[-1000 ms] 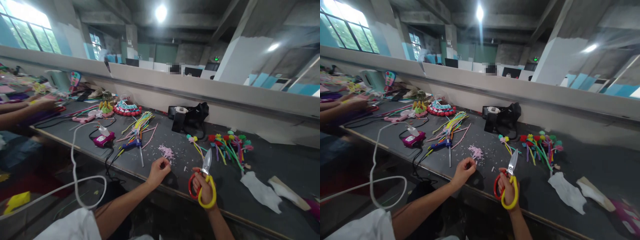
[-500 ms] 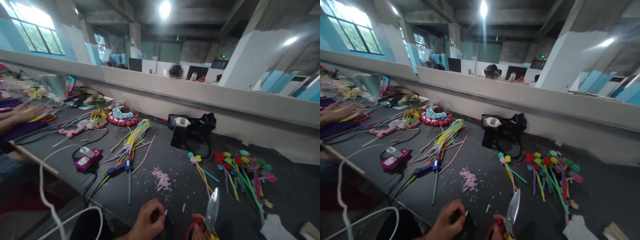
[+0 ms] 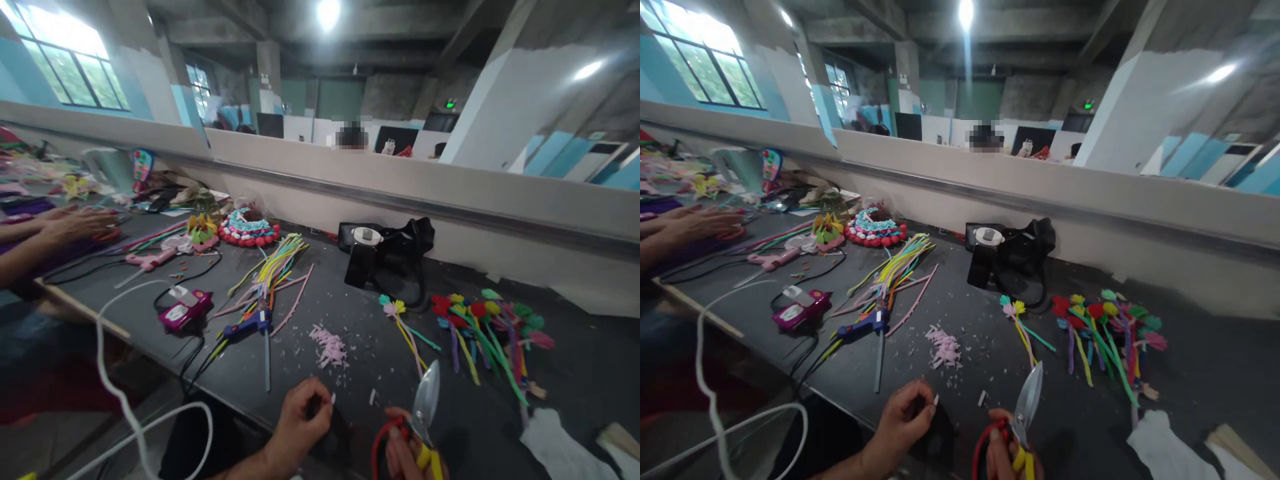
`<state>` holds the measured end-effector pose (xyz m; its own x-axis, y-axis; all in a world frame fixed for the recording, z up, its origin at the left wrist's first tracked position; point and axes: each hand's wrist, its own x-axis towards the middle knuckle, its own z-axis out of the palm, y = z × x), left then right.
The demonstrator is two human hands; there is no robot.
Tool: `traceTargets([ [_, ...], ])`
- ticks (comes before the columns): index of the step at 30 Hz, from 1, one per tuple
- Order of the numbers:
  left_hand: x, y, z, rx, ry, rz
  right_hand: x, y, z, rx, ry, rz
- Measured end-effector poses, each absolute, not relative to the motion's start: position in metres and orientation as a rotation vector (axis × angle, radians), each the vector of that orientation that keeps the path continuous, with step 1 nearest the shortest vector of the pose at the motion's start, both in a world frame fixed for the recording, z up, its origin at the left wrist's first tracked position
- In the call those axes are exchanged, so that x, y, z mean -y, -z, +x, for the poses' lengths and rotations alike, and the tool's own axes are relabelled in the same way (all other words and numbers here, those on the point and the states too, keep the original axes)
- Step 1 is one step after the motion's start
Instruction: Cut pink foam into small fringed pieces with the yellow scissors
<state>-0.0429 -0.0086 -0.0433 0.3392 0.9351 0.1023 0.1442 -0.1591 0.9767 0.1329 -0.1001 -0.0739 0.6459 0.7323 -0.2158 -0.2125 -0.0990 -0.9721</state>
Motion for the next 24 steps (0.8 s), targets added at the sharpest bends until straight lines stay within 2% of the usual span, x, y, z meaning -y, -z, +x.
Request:
traceTargets([
  [4, 0.006, 0.031, -0.036, -0.955, -0.897, 1.378, 0.104, 0.061, 0.139, 0.554, -0.88, -1.413],
  [13, 0.012, 0.006, -0.022, -0.823, -0.945, 1.427, 0.101, 0.042, 0.136, 0.661, -0.842, -1.398],
  [20, 0.002, -0.038, -0.023, -0.857, -0.963, 1.221, 0.093, 0.01, 0.122, 0.728, -0.887, -1.412],
  [24, -0.002, -0.052, -0.022, -0.903, -0.975, 1.422, 0.083, -0.027, 0.108, 0.868, -0.612, -1.574],
])
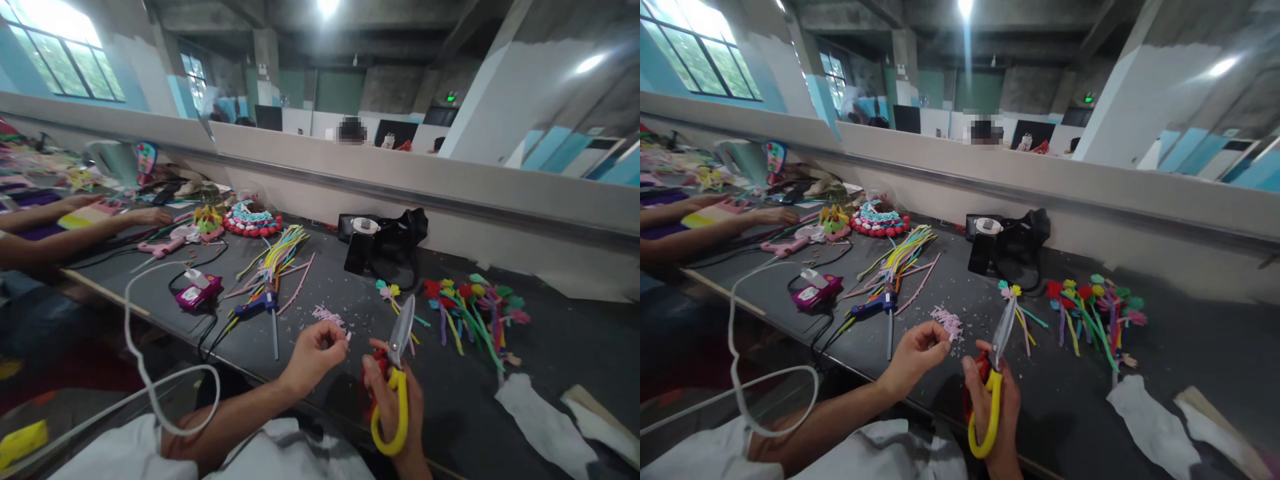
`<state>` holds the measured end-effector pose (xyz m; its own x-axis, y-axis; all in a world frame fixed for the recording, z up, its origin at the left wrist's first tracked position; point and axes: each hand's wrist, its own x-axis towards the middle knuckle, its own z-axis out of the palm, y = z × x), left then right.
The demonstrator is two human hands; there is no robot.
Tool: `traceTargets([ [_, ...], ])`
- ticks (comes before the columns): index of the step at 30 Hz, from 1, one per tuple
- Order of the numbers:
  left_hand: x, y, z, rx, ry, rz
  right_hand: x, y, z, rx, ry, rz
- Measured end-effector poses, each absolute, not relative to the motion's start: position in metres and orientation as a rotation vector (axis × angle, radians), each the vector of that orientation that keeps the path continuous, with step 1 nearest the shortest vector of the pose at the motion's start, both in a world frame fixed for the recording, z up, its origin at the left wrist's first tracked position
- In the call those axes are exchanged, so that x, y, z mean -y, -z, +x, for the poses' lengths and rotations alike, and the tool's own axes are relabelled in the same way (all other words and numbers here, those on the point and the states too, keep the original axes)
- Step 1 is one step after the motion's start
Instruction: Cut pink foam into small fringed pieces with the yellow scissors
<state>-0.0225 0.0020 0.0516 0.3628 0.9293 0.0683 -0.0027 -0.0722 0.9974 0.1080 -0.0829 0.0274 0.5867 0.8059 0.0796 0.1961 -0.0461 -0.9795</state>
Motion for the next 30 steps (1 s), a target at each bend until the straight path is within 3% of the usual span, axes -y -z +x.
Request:
traceTargets([
  [13, 0.005, -0.046, -0.034, -0.845, -1.024, 2.446, 0.07, -0.047, 0.093, 1.084, -0.352, -1.7],
  [16, 0.007, -0.047, -0.038, -0.858, -0.936, 2.242, 0.071, -0.047, 0.092, 1.12, -0.333, -1.707],
  [22, 0.0, -0.052, -0.05, -0.72, -0.629, 1.296, 0.069, -0.051, 0.092, 1.166, -0.541, -1.607],
  [30, -0.005, -0.057, -0.058, -0.648, -0.655, 1.071, 0.061, -0.06, 0.089, 1.352, -0.437, -1.6],
])
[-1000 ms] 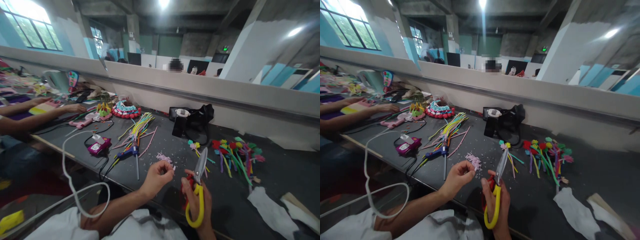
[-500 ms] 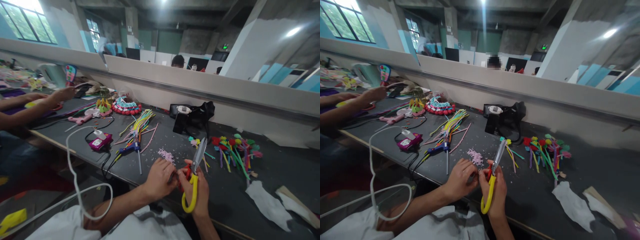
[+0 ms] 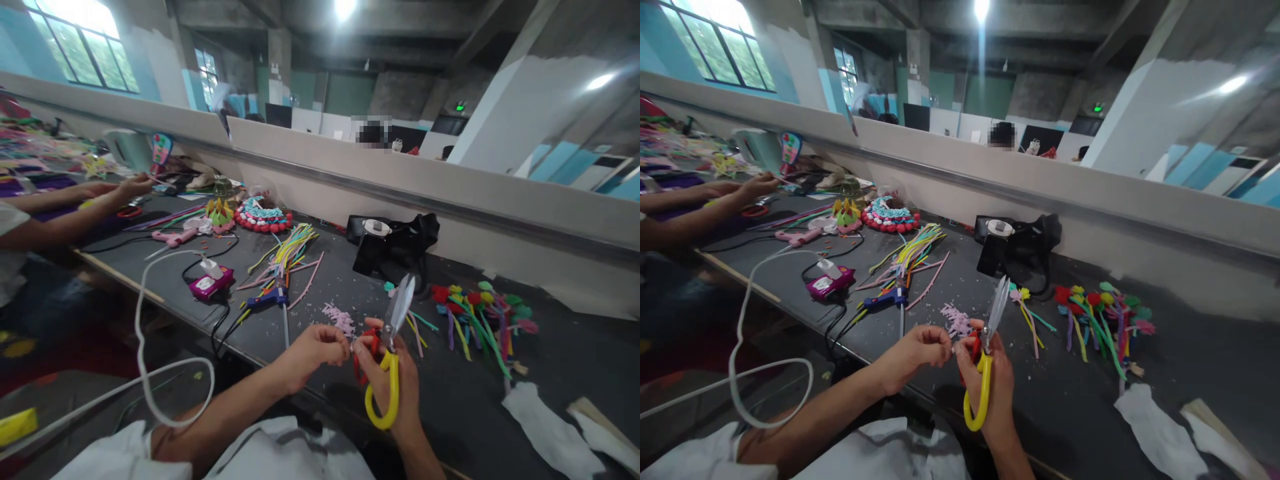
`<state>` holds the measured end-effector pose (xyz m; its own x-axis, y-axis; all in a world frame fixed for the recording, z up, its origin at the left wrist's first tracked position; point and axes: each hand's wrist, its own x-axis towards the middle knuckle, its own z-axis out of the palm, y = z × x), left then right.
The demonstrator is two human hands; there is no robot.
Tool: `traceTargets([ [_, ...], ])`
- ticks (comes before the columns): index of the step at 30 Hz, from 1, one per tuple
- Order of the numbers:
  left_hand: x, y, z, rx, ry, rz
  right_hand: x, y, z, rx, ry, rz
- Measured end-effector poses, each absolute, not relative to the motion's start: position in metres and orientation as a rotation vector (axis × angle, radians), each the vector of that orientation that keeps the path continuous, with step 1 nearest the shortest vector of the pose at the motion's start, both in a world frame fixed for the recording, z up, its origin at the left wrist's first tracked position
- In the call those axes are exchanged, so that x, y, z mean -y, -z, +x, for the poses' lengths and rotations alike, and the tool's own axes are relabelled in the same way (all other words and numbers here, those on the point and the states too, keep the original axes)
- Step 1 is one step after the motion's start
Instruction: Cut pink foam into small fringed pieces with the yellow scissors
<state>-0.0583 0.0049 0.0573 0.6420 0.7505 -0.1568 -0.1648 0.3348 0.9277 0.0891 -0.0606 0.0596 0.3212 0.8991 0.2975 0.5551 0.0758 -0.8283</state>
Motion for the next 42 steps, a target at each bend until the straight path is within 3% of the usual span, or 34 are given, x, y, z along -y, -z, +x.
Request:
traceTargets([
  [10, -0.001, -0.082, -0.052, -0.668, -1.051, 0.947, 0.085, -0.009, 0.082, 1.526, 0.046, -1.607],
  [42, -0.002, -0.082, -0.021, -0.636, -0.961, 0.952, 0.094, 0.032, 0.096, 1.524, 0.46, -1.648],
])
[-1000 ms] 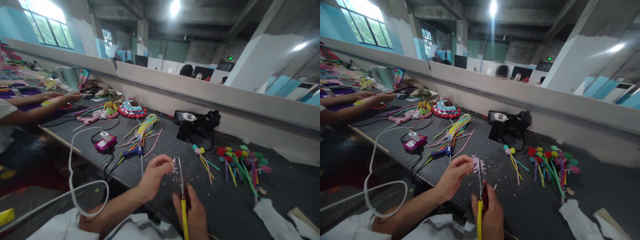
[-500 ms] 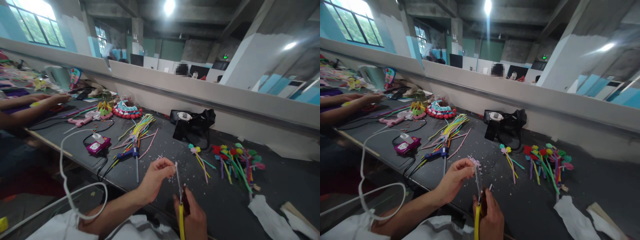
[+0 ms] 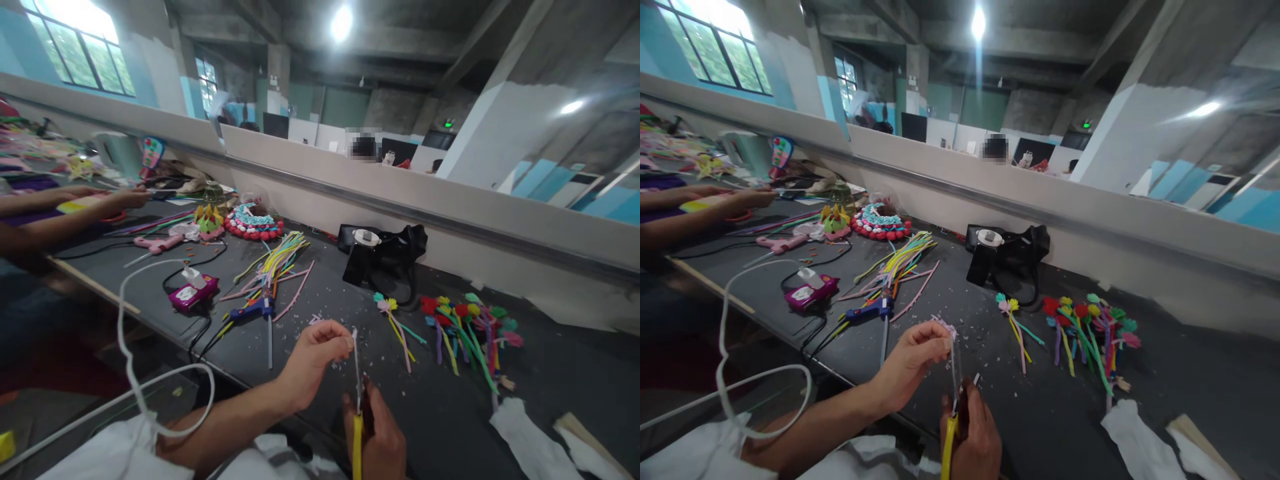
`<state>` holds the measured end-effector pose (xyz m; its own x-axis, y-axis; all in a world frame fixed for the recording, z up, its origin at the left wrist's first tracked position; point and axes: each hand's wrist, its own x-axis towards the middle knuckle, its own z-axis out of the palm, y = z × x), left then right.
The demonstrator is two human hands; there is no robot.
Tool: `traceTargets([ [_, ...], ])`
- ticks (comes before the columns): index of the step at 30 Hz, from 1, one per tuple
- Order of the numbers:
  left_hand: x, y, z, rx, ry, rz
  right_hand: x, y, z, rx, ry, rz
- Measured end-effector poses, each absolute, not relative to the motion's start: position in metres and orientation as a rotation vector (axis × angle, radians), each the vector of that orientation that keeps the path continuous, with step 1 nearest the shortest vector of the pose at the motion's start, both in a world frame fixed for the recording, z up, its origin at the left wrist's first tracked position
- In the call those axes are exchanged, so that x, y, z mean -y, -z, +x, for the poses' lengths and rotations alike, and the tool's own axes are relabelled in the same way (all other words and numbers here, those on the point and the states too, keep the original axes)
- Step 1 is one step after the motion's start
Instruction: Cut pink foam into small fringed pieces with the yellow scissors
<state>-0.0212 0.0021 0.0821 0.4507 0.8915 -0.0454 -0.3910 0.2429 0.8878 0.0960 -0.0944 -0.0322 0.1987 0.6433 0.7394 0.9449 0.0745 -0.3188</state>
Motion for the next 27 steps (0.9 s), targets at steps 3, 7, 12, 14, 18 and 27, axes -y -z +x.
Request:
traceTargets([
  [3, -0.0017, -0.0823, -0.0197, -0.632, -0.965, 0.942, 0.0941, 0.0329, 0.0913, 1.442, 0.407, -1.681],
  [7, -0.0017, -0.0814, -0.0176, -0.642, -0.968, 0.934, 0.0952, 0.0345, 0.0879, 1.401, 0.339, -1.746],
  [12, -0.0033, -0.0799, -0.0151, -0.647, -0.974, 0.925, 0.0941, 0.0384, 0.0887, 1.356, 0.247, -1.778],
  [14, -0.0043, -0.0796, -0.0142, -0.648, -0.973, 0.927, 0.0927, 0.0397, 0.0885, 1.345, 0.231, -1.785],
  [18, -0.0055, -0.0804, -0.0127, -0.657, -0.961, 0.935, 0.0899, 0.0395, 0.0881, 1.329, 0.229, -1.782],
  [27, -0.0055, -0.0802, -0.0117, -0.652, -0.928, 0.945, 0.0906, 0.0341, 0.0897, 1.321, 0.082, -1.766],
])
